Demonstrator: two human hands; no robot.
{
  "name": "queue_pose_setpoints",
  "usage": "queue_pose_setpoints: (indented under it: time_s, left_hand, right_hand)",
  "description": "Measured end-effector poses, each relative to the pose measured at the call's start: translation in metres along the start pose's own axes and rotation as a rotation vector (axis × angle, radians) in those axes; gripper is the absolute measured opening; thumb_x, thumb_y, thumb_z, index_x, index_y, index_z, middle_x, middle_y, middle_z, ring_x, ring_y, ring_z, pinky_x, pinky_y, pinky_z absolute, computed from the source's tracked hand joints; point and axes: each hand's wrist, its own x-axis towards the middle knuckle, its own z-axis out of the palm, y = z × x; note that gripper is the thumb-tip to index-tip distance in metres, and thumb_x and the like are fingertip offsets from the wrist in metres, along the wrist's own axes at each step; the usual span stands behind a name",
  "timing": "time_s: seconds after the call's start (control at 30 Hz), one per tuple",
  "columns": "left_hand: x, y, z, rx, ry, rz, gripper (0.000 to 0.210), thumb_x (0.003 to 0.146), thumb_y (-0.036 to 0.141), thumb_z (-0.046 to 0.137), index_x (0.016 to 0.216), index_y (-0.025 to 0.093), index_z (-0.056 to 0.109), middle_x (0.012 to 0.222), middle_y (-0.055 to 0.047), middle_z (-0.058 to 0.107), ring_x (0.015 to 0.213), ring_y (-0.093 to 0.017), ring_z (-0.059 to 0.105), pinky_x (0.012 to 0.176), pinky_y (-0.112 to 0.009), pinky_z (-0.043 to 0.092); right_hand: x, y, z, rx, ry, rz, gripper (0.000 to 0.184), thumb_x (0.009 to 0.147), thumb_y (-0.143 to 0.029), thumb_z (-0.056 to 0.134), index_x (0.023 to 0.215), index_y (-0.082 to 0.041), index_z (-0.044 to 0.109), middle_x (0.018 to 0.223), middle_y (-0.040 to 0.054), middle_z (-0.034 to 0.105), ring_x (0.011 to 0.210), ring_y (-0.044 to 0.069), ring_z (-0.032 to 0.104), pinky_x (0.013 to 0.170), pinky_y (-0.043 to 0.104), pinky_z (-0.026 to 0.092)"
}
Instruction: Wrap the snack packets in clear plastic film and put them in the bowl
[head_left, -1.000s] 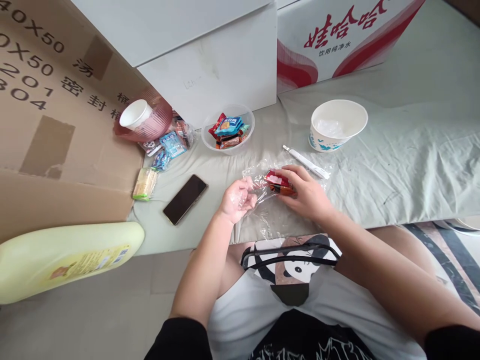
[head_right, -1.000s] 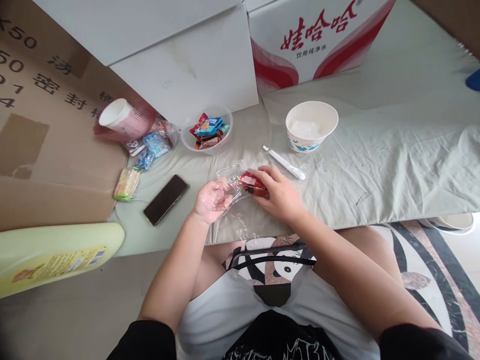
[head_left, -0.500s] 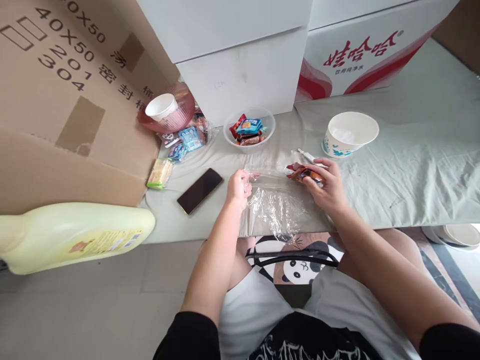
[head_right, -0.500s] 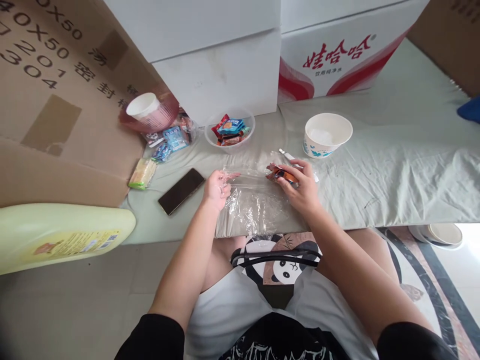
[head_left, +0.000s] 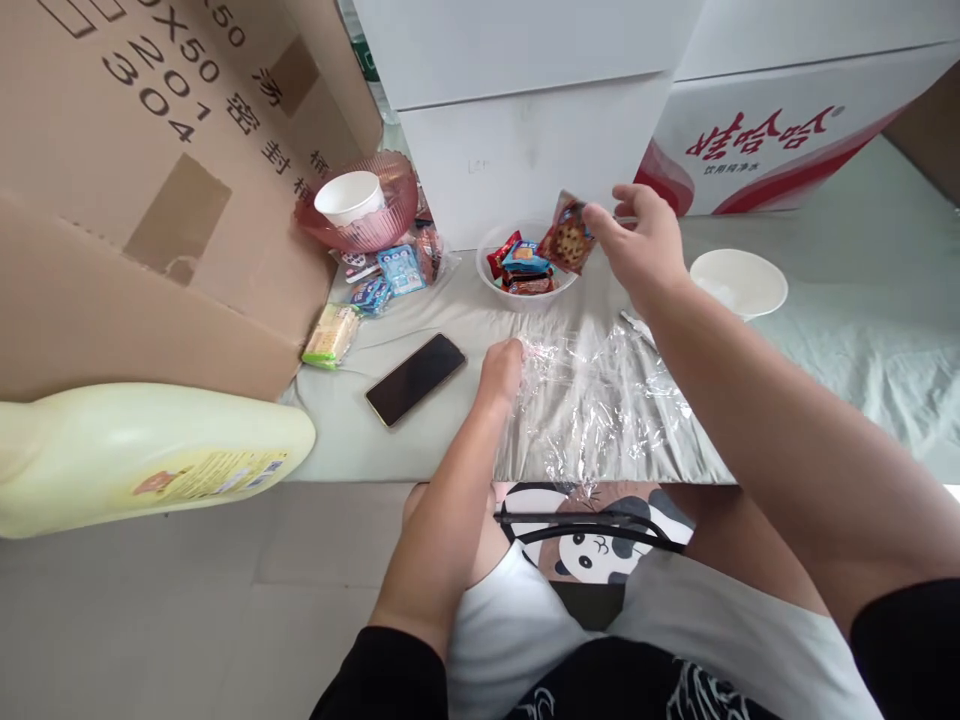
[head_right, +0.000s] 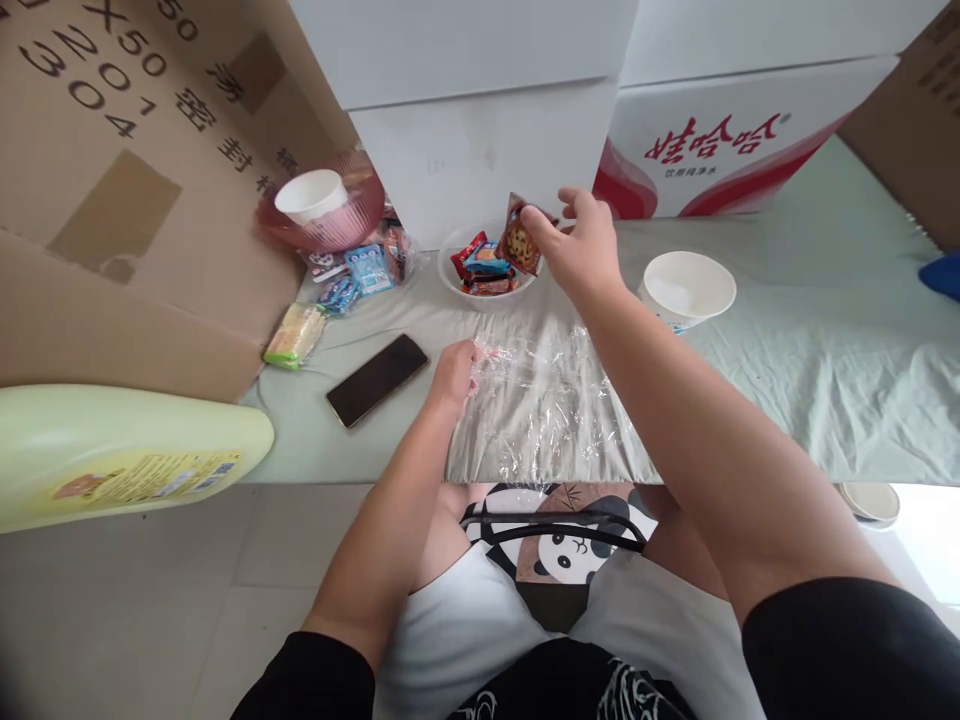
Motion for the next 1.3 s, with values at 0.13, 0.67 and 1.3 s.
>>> queue_pose_setpoints:
  time_s: [0.13,0.67,1.3]
  left_hand:
    - [0.001,-0.001,-0.008,0.003,-0.013,0.014,0.029,0.084,0.018,0.051,0.056,0.02,0.043,0.057,0.001,0.051,0.047,-0.01,0.031,0.045,-0.024,0.02]
    - [0.0,-0.006,0.009,0.15,-0.086,0.064,0.026,0.08,0.02,0.051,0.053,0.02,0.049,0.059,0.001,0.053,0.052,-0.012,0.036,0.049,-0.025,0.025]
    - [0.003,-0.004,0.004,0.137,-0.192,0.058,0.023,0.083,0.026,0.054,0.061,0.02,0.054,0.066,-0.001,0.055,0.065,-0.015,0.044,0.06,-0.027,0.034]
  right_hand:
    - [-0.035,-0.019,-0.01,0.01,0.005,0.176,0.039,0.097,-0.049,0.055,0.128,-0.026,0.06,0.122,0.0128,0.064,0.103,0.028,0.069,0.083,0.048,0.06]
    - [-0.032,-0.016,-0.001,-0.085,-0.137,0.097,0.038,0.089,-0.035,0.061,0.127,-0.029,0.06,0.133,0.0138,0.061,0.126,0.037,0.057,0.101,0.057,0.051]
    - [0.065,0.004,0.052,-0.169,-0.283,0.087,0.031,0.097,-0.044,0.052,0.119,-0.024,0.06,0.111,0.0124,0.07,0.108,0.035,0.067,0.094,0.057,0.051]
